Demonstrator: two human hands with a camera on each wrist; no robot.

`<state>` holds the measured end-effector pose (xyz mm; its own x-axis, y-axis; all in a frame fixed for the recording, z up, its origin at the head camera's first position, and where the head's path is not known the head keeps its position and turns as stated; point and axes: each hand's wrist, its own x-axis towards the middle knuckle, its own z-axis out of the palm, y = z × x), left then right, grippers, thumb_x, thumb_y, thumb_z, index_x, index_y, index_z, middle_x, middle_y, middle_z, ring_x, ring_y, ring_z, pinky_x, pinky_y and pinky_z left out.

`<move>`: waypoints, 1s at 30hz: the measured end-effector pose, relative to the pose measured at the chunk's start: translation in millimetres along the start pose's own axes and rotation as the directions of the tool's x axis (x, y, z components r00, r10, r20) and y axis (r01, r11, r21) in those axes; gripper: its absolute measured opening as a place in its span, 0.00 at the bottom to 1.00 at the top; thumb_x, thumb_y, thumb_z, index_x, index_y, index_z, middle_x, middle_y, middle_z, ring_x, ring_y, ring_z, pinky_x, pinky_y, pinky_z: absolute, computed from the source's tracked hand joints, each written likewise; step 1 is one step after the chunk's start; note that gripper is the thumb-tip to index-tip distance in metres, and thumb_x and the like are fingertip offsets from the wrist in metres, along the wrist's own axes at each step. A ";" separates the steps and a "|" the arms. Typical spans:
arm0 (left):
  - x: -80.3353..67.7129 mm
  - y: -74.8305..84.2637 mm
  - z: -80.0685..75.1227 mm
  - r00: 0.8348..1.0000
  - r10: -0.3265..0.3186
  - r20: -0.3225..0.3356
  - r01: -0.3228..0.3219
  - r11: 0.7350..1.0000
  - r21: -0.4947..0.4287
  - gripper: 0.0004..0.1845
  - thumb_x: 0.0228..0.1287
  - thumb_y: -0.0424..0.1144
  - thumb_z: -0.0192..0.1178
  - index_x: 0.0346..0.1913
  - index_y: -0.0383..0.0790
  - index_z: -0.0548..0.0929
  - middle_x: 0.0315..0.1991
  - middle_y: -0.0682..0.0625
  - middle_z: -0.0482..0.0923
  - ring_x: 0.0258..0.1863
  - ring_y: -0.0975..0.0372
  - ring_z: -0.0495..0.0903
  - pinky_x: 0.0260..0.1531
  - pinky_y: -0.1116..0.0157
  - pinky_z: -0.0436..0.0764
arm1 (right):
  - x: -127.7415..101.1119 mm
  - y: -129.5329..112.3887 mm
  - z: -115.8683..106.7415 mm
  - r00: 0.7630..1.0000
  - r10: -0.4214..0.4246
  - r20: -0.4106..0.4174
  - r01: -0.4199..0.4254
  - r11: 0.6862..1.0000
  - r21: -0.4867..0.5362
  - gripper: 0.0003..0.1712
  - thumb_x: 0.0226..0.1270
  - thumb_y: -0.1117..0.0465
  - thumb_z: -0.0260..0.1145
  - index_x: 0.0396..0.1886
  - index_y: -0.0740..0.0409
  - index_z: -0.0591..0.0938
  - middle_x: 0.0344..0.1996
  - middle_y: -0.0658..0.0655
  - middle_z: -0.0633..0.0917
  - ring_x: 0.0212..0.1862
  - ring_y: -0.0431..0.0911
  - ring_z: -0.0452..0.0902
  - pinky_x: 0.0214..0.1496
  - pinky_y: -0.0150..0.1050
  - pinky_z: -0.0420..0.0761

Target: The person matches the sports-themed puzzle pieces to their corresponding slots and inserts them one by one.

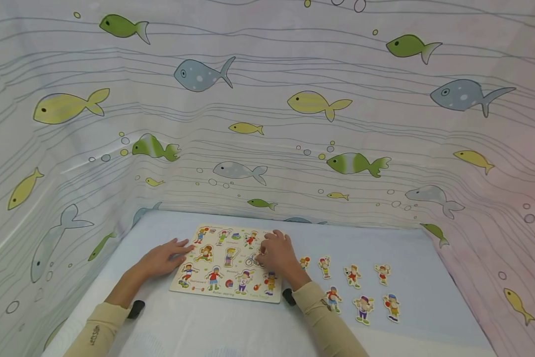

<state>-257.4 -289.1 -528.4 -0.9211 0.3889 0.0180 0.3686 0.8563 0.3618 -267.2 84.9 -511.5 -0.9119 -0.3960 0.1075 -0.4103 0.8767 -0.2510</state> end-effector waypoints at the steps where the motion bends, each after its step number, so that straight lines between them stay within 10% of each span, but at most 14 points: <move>1: -0.3 0.2 -0.4 1.000 -0.002 0.002 0.002 1.000 -0.001 0.21 0.70 0.42 0.58 0.63 0.42 0.80 0.68 0.39 0.69 0.68 0.35 0.61 0.61 0.33 0.62 | -0.7 1.2 -1.6 1.000 0.003 0.004 -0.003 1.000 -0.003 0.11 0.59 0.45 0.74 0.28 0.45 0.87 0.59 0.56 0.80 0.69 0.59 0.63 0.66 0.60 0.66; 30: 0.3 -1.9 0.6 1.000 0.003 0.004 -0.003 1.000 -0.002 0.21 0.70 0.42 0.59 0.63 0.42 0.80 0.68 0.39 0.69 0.68 0.35 0.61 0.60 0.32 0.61 | -26.2 44.2 -13.2 0.999 0.021 -0.037 -0.019 0.998 0.057 0.09 0.55 0.52 0.78 0.33 0.49 0.88 0.56 0.58 0.82 0.68 0.62 0.65 0.66 0.60 0.65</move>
<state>-258.3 -290.4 -529.7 -0.9195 0.3928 0.0156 0.3712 0.8542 0.3640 -261.5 137.6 -512.7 -0.9199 -0.3670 0.1381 -0.3920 0.8672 -0.3070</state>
